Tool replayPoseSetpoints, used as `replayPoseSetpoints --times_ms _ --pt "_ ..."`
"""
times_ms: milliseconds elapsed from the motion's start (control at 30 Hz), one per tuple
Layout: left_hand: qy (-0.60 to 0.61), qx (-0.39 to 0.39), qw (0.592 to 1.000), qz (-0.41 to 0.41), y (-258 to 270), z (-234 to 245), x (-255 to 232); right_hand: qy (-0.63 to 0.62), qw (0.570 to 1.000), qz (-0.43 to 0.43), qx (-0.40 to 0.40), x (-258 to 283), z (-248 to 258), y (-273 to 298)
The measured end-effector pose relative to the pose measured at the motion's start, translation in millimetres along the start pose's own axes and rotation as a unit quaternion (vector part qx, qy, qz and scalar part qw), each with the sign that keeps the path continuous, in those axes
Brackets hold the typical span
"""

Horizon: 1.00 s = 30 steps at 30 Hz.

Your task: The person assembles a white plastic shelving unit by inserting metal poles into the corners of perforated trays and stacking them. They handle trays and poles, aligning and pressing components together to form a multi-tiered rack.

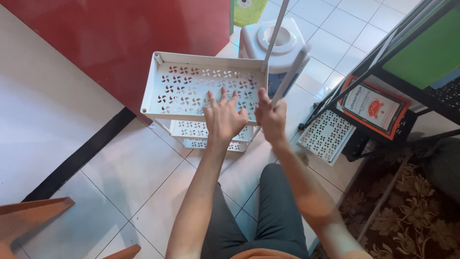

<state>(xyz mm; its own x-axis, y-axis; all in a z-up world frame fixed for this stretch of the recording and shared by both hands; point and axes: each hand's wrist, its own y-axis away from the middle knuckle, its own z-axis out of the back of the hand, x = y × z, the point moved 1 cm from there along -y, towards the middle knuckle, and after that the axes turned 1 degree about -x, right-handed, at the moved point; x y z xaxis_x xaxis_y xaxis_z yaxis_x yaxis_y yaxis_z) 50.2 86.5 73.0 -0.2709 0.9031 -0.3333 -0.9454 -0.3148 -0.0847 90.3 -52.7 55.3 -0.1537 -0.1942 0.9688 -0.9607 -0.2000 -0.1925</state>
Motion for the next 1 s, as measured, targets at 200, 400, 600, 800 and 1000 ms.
replayPoseSetpoints --times_ms 200,400,600,800,1000 --pt "0.006 -0.008 1.0 -0.002 -10 -10 3 -0.089 0.985 0.012 0.149 45 31 -13" --pt "0.013 -0.049 0.998 -0.028 -10 -23 8 -0.269 0.963 -0.001 -0.017 -30 70 65" --pt "0.043 -0.132 0.985 -0.101 -7 -29 10 -0.039 0.911 -0.287 -0.293 -193 177 167" --pt "0.027 -0.147 0.982 -0.117 -1 -28 1 0.002 0.874 -0.34 -0.346 -312 282 174" --pt "0.016 -0.152 0.98 -0.127 3 -30 -9 0.159 0.868 -0.278 -0.38 -333 315 117"
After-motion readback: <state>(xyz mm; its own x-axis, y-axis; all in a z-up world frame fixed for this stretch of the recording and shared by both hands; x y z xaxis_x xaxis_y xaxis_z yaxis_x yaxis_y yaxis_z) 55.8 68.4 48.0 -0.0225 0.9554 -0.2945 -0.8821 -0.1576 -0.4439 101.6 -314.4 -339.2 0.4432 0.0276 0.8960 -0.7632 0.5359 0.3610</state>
